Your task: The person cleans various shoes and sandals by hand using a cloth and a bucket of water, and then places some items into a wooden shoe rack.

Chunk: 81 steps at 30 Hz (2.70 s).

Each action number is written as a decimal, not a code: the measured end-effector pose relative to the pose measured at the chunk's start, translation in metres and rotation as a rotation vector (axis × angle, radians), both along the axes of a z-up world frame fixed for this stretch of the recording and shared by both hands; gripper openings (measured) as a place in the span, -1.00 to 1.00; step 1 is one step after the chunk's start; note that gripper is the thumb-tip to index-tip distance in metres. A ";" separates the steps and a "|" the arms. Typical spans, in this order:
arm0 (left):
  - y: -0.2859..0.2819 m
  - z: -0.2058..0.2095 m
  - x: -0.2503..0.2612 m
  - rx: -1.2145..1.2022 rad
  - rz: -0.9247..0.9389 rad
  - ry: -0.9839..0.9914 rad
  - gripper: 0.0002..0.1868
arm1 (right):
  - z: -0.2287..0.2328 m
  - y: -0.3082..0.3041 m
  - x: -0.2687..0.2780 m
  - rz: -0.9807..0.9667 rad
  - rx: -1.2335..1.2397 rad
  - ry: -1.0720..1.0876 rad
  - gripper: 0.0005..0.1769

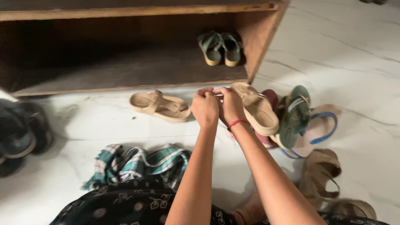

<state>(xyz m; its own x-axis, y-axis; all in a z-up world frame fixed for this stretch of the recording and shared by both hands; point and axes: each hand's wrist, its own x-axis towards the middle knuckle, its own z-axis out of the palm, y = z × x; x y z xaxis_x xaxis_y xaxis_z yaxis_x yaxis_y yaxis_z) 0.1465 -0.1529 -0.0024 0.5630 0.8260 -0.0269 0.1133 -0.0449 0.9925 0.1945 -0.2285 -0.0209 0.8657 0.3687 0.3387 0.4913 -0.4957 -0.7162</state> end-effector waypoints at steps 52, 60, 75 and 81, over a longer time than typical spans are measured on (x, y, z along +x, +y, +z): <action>0.262 -0.036 -0.324 -0.006 0.728 0.358 -0.69 | -0.070 0.320 -0.267 0.532 -0.604 0.182 -0.49; 0.281 -0.061 -0.351 -0.075 0.636 0.446 -0.68 | -0.133 0.351 -0.283 0.377 -0.721 0.338 -0.24; 0.275 -0.099 -0.368 -0.222 0.564 0.564 -0.64 | -0.182 0.360 -0.321 0.156 -0.442 0.777 -0.41; 0.283 -0.108 -0.370 -0.235 0.571 0.622 -0.65 | -0.221 0.365 -0.329 0.054 -0.385 0.163 -0.41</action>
<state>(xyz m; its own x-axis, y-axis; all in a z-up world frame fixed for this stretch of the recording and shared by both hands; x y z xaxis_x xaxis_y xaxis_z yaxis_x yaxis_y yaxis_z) -0.2231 0.1303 -0.1109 -0.1085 0.9117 -0.3963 0.5802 0.3818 0.7194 -0.1344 0.1365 -0.2420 0.8724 0.4879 0.0274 0.4195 -0.7189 -0.5542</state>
